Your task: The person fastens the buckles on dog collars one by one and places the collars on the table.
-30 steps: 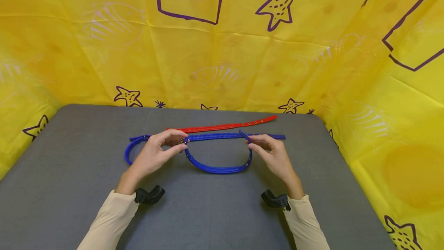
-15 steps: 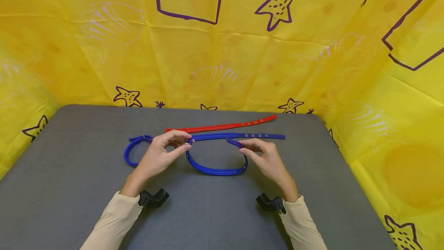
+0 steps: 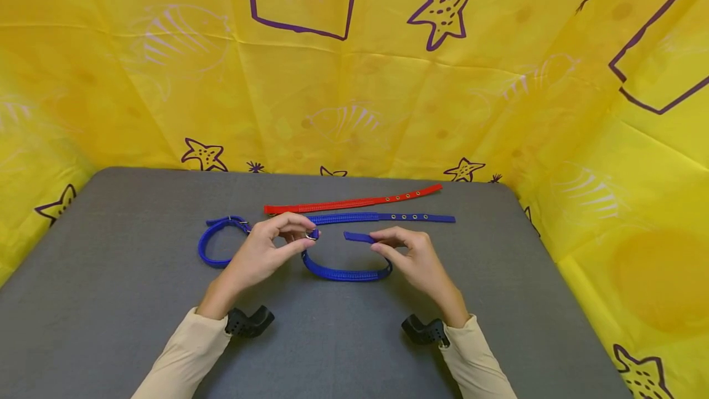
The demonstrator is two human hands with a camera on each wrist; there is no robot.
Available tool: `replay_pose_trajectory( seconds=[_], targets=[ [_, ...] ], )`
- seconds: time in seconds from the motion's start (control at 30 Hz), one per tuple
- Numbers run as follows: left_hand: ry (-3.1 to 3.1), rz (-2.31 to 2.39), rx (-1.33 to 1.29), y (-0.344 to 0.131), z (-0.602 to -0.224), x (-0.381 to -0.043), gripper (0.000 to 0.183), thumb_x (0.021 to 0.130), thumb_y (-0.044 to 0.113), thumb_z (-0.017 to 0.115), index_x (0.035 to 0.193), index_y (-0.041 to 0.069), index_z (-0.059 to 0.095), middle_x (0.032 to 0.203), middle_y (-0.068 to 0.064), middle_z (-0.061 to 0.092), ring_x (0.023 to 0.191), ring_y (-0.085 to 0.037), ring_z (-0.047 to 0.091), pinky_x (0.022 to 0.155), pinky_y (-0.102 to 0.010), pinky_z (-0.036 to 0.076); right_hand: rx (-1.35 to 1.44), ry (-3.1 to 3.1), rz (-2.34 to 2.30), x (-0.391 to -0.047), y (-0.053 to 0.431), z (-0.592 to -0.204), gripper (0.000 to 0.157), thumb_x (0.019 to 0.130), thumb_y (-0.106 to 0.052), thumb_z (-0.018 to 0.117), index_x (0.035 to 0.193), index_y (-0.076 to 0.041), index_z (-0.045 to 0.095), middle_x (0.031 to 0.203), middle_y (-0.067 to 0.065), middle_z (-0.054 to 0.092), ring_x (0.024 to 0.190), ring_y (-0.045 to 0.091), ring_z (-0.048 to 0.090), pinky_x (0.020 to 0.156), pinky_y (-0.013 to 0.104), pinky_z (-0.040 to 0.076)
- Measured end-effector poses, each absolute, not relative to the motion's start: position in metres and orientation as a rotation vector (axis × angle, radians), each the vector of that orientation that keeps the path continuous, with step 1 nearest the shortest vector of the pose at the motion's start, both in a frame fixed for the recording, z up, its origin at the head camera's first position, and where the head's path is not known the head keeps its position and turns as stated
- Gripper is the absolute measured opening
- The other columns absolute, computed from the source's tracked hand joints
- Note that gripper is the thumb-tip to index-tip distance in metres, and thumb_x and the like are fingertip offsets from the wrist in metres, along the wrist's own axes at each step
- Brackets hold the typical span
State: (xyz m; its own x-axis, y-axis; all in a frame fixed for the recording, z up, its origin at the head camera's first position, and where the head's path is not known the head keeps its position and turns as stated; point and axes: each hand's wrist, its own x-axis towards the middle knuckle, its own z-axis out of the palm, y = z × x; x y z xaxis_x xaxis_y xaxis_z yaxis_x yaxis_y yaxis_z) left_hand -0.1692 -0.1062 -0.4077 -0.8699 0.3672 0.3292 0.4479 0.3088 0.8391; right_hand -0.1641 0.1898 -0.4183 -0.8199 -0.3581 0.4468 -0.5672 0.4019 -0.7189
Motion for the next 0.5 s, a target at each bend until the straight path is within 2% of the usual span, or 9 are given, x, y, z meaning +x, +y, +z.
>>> replay_pose_trajectory(
  seconds=[0.5],
  targets=[
    [-2.532,-1.563,-0.865,-0.099,-0.408,-0.167,0.022,0.088,0.018,0.076,0.110,0.019,0.072,0.096,0.009,0.074,0.076,-0.006,0.063,0.069,-0.025,0.051,0.868,-2.436,1.388,-0.160,0.179,-0.417,0.015,0.089,-0.009,0.072,0.104,-0.008,0.076,0.096,0.005,0.077,0.082,0.011,0.071,0.074,0.028,0.057]
  ],
)
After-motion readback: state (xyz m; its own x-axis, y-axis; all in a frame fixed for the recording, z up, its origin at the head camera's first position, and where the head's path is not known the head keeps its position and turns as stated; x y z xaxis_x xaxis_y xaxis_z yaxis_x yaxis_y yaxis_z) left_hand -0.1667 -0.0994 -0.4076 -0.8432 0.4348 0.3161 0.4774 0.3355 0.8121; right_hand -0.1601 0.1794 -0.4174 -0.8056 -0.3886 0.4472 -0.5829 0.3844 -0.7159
